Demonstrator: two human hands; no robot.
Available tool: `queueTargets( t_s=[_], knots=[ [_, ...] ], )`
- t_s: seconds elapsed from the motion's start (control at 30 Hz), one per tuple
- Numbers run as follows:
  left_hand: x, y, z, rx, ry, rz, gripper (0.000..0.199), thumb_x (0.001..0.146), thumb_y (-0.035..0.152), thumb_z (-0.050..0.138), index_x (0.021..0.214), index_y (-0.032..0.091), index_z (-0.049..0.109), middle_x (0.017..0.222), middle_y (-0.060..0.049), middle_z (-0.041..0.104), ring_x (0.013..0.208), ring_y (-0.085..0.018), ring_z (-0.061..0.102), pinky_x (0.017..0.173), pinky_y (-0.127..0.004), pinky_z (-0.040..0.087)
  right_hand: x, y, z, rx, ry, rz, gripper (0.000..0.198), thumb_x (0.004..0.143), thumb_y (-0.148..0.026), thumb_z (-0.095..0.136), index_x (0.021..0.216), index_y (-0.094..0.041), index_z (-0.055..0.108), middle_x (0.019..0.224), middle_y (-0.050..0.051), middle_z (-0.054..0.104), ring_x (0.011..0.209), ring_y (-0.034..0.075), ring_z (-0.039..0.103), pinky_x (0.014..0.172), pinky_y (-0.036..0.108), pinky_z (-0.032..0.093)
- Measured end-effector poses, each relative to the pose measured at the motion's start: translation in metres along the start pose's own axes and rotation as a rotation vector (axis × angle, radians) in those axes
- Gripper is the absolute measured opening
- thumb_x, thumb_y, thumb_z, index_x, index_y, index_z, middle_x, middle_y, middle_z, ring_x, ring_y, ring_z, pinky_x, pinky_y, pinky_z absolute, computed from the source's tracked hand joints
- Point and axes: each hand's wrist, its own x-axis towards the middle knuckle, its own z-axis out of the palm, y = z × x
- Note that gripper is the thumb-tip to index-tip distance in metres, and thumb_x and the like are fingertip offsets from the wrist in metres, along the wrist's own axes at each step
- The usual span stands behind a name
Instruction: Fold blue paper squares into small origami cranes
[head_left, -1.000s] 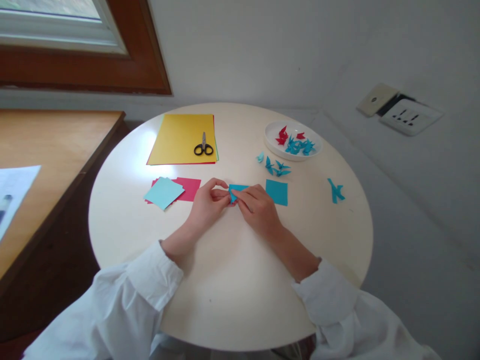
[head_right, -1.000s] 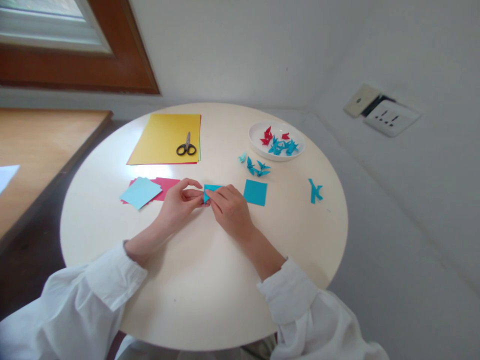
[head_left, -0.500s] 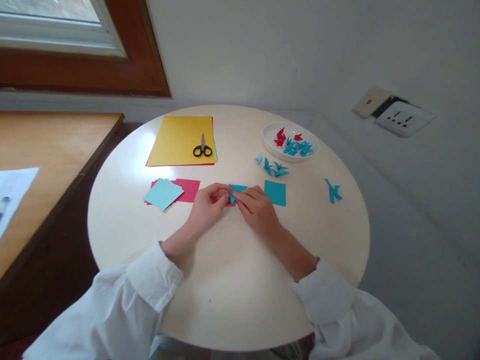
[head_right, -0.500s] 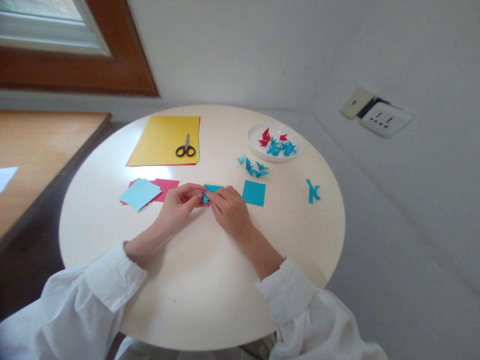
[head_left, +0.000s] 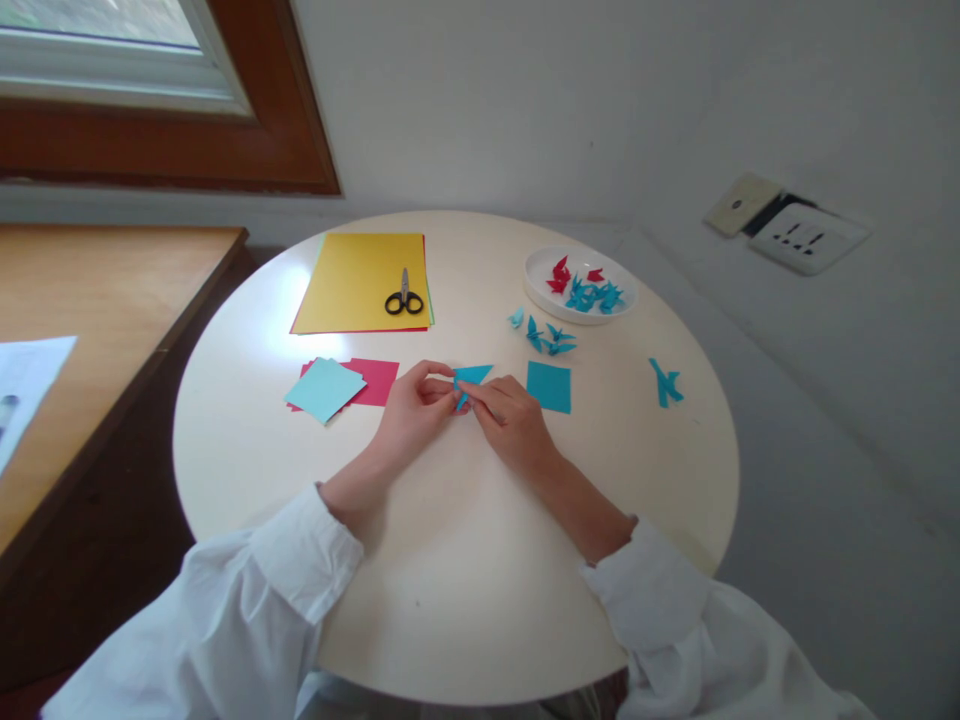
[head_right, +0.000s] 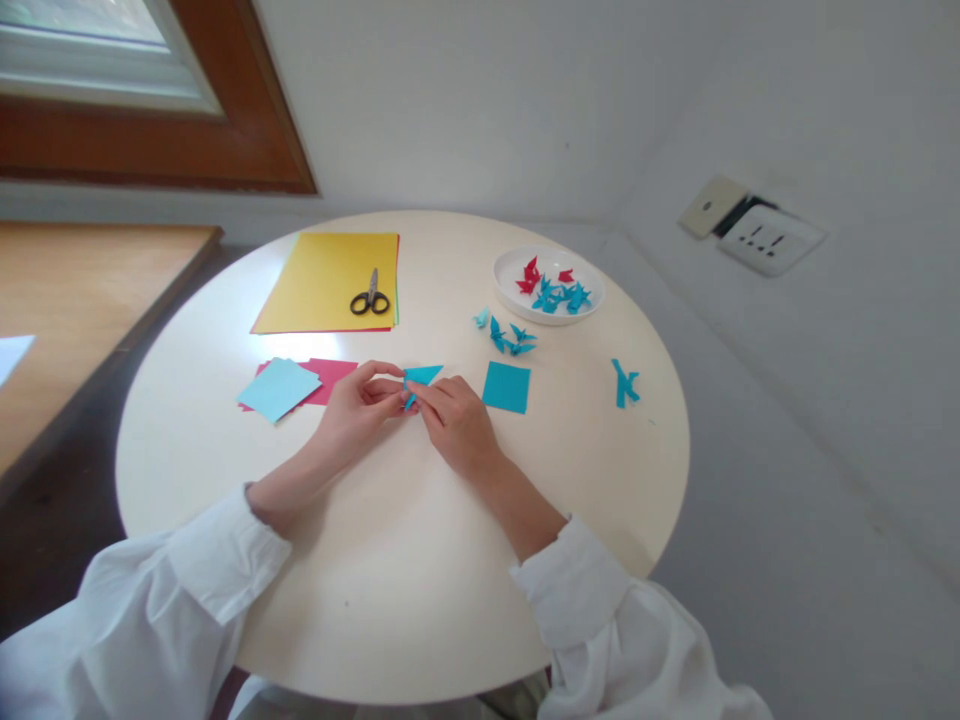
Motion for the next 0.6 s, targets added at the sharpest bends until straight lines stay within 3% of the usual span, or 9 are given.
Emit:
queueTargets(
  t_s=[0.13, 0.27, 0.43, 0.6],
  knots=[
    [0.0, 0.001, -0.001, 0.059, 0.01, 0.054, 0.019, 0.067, 0.015, 0.06, 0.083, 0.018, 0.048, 0.062, 0.002, 0.063, 0.06, -0.012, 0.062, 0.058, -0.024, 0.048, 0.002, -0.006, -0.005, -0.026, 0.092, 0.055, 0.023, 0.085, -0.016, 0.047, 0.099, -0.021, 0.065, 0.068, 0.003, 0.059, 0.07, 0.017, 0.053, 0.067, 0.031, 0.046],
    [-0.001, -0.003, -0.003, 0.202, 0.003, 0.177, 0.016, 0.07, 0.014, 0.056, 0.083, 0.019, 0.048, 0.065, 0.003, 0.06, 0.062, -0.011, 0.06, 0.058, -0.022, 0.047, 0.005, -0.009, -0.008, 0.017, 0.229, 0.248, 0.022, 0.079, -0.026, 0.058, 0.1, -0.02, 0.062, 0.077, 0.003, 0.057, 0.072, 0.017, 0.052, 0.066, 0.031, 0.044],
    [-0.002, -0.009, -0.006, 0.37, -0.017, 0.297, 0.014, 0.073, 0.014, 0.055, 0.085, 0.019, 0.05, 0.08, -0.002, 0.061, 0.075, -0.013, 0.061, 0.069, -0.026, 0.049, 0.007, -0.007, -0.004, 0.257, 0.187, 0.479, 0.017, 0.071, -0.032, 0.065, 0.079, -0.018, 0.061, 0.074, 0.002, 0.062, 0.066, 0.014, 0.054, 0.059, 0.027, 0.042],
    [-0.003, -0.007, -0.007, 0.439, -0.006, 0.372, 0.013, 0.075, 0.015, 0.057, 0.086, 0.02, 0.052, 0.083, -0.003, 0.062, 0.078, -0.015, 0.06, 0.071, -0.027, 0.048, 0.008, -0.009, -0.003, 0.369, 0.169, 0.562, 0.014, 0.069, -0.032, 0.065, 0.069, -0.018, 0.063, 0.067, 0.001, 0.065, 0.063, 0.014, 0.055, 0.059, 0.028, 0.041]
  ],
)
